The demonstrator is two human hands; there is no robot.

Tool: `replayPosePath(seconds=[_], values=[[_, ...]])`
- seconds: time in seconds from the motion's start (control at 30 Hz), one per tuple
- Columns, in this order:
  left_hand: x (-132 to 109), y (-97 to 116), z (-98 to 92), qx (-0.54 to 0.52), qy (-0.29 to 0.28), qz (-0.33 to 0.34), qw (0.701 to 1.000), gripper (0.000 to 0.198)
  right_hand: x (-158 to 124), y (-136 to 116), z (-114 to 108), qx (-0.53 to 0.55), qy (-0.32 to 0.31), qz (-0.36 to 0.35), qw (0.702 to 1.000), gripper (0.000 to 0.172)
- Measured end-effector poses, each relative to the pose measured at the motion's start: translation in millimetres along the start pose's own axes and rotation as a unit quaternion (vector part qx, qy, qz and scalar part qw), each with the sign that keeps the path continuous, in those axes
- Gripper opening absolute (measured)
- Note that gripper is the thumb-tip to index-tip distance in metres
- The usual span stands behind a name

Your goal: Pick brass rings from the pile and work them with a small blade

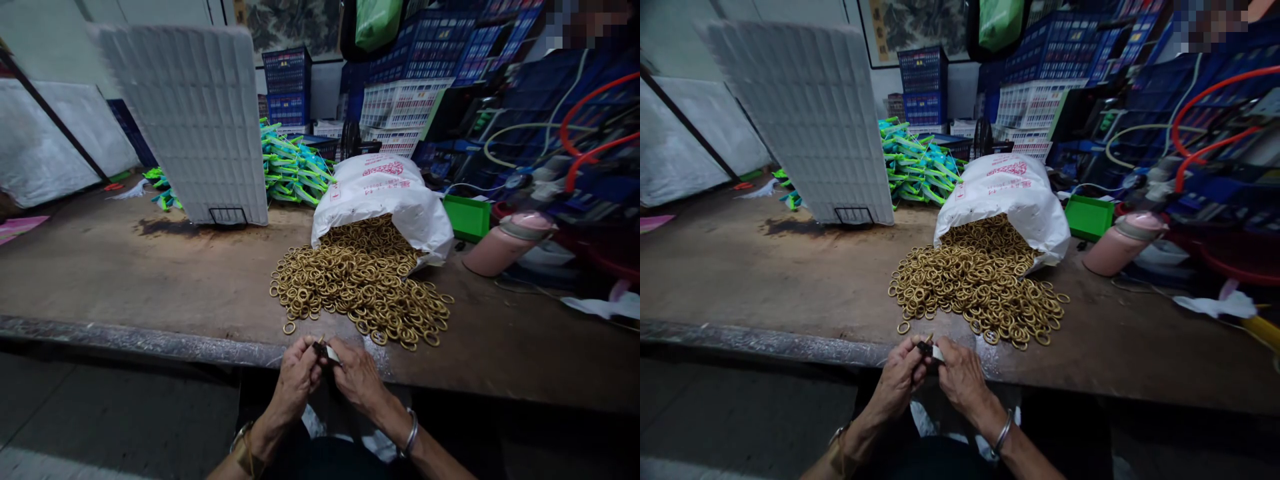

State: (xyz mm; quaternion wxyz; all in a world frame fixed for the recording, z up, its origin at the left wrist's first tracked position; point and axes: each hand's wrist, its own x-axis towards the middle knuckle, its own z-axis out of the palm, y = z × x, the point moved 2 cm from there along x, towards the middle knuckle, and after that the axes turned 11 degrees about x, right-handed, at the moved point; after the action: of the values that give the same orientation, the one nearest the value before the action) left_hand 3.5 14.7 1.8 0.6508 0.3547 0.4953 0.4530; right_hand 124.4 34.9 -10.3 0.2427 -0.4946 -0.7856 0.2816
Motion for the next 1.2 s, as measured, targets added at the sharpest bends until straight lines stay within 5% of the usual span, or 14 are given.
replayPosePath(seconds=[1.2], values=[[-1.0, -6.0, -3.9, 0.026, 0.031, 0.000, 0.999, 0.036, -0.1, -12.2, -8.6, -0.109, 0.023, 0.039, 0.993, 0.028]])
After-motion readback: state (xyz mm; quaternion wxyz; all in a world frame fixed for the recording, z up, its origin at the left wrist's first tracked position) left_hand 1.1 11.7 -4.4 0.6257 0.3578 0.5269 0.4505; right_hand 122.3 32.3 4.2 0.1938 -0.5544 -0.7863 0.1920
